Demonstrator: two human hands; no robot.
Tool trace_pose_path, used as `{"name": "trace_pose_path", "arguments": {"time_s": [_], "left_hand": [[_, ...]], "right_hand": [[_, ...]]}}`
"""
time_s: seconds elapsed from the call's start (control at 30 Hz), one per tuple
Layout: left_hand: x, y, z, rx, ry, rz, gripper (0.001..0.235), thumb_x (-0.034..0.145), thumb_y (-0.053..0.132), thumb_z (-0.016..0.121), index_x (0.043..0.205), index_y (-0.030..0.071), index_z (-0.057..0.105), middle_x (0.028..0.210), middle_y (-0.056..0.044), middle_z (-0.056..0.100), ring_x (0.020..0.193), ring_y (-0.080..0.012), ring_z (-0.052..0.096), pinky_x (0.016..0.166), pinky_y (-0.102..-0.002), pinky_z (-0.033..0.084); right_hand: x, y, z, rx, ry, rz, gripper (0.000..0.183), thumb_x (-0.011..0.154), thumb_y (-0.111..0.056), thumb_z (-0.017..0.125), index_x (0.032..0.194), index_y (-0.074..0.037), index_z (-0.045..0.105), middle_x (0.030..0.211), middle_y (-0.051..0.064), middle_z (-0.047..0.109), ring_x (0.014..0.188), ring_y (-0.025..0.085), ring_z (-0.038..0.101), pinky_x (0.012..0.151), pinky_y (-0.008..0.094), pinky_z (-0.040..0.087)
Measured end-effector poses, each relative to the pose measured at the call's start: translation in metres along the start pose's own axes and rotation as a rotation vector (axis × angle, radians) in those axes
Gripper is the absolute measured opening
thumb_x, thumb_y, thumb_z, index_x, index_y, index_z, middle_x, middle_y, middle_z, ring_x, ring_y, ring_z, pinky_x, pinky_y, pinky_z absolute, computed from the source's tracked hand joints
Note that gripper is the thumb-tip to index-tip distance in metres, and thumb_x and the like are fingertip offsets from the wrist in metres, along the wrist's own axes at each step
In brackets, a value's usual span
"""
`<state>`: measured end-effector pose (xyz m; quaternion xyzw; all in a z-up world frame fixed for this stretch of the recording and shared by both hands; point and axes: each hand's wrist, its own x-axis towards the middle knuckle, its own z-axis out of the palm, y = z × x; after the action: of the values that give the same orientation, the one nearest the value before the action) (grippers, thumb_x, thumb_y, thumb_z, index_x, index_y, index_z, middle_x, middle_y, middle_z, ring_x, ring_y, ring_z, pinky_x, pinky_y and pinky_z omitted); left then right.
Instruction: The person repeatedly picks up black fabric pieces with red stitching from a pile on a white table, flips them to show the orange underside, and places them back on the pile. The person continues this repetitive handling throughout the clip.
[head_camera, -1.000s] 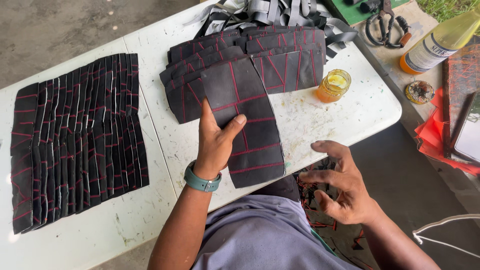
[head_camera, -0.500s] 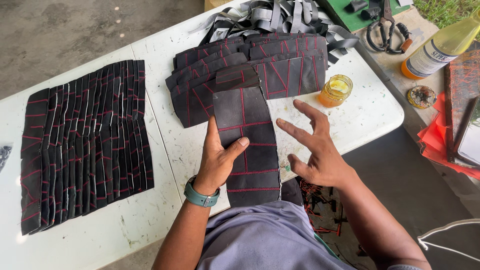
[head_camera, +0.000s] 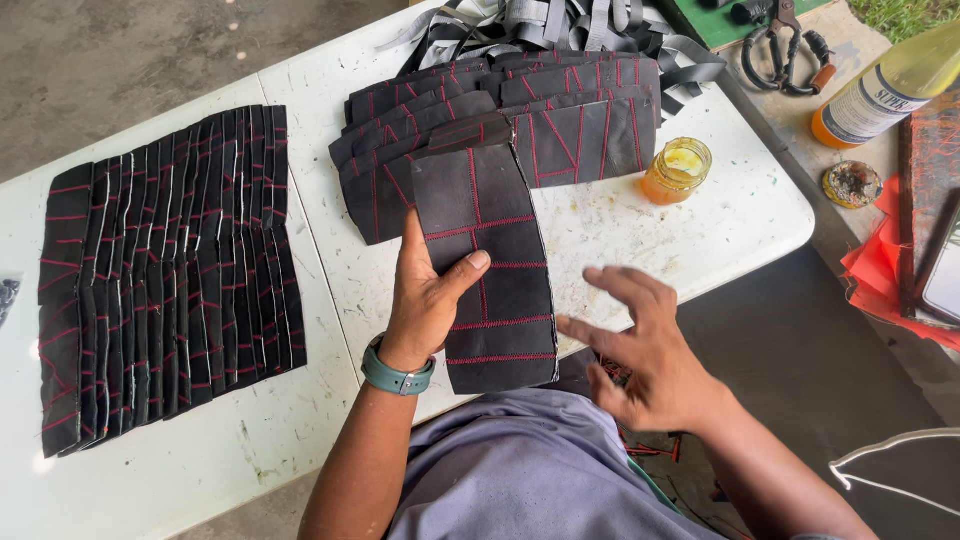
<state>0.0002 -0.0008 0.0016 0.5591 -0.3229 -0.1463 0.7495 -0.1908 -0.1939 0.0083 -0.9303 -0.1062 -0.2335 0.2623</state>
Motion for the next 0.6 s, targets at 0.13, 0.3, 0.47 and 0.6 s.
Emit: {"name": "trace_pose_path", "arguments": {"time_s": [0.13, 0.3, 0.47, 0.6], "left_hand": [[0.004, 0.011, 0.004, -0.044, 0.021, 0.042, 0.061, 0.099, 0.001, 0.067, 0.153, -0.001, 0.039, 0.144, -0.012, 0.056, 0.131, -0.0193, 0.056, 0.116, -0.035, 0.046], [-0.006, 0.059, -0.027, -0.111, 0.085, 0.073, 0.066, 0.099, -0.003, 0.065, 0.156, 0.0, 0.033, 0.144, -0.01, 0.054, 0.131, -0.0167, 0.052, 0.116, -0.033, 0.044], [-0.053, 0.145, -0.084, -0.113, 0.44, 0.121, 0.083, 0.085, -0.008, 0.058, 0.161, 0.0, 0.026, 0.158, -0.008, 0.048, 0.142, -0.0174, 0.048, 0.124, -0.033, 0.034], [-0.102, 0.211, -0.115, -0.046, 0.371, 0.234, 0.068, 0.092, -0.013, 0.054, 0.156, -0.003, 0.035, 0.148, -0.015, 0.054, 0.137, -0.0234, 0.051, 0.13, -0.037, 0.036]], "right_hand": [[-0.021, -0.004, 0.001, 0.092, 0.047, 0.063, 0.058, 0.069, -0.015, 0.068, 0.127, -0.014, 0.07, 0.145, 0.023, 0.046, 0.134, 0.04, 0.043, 0.096, 0.041, 0.048], [-0.016, 0.008, 0.009, 0.176, 0.126, 0.146, 0.064, 0.074, -0.013, 0.07, 0.136, -0.003, 0.059, 0.143, 0.023, 0.048, 0.128, 0.035, 0.057, 0.105, 0.046, 0.048], [-0.011, 0.021, 0.023, 0.23, 0.154, 0.151, 0.067, 0.082, -0.017, 0.069, 0.145, -0.004, 0.05, 0.145, 0.023, 0.048, 0.12, 0.032, 0.063, 0.102, 0.043, 0.05], [-0.007, 0.024, 0.029, 0.212, 0.124, 0.173, 0.074, 0.079, -0.014, 0.069, 0.148, -0.004, 0.046, 0.143, 0.022, 0.049, 0.114, 0.029, 0.063, 0.094, 0.04, 0.049]]}}
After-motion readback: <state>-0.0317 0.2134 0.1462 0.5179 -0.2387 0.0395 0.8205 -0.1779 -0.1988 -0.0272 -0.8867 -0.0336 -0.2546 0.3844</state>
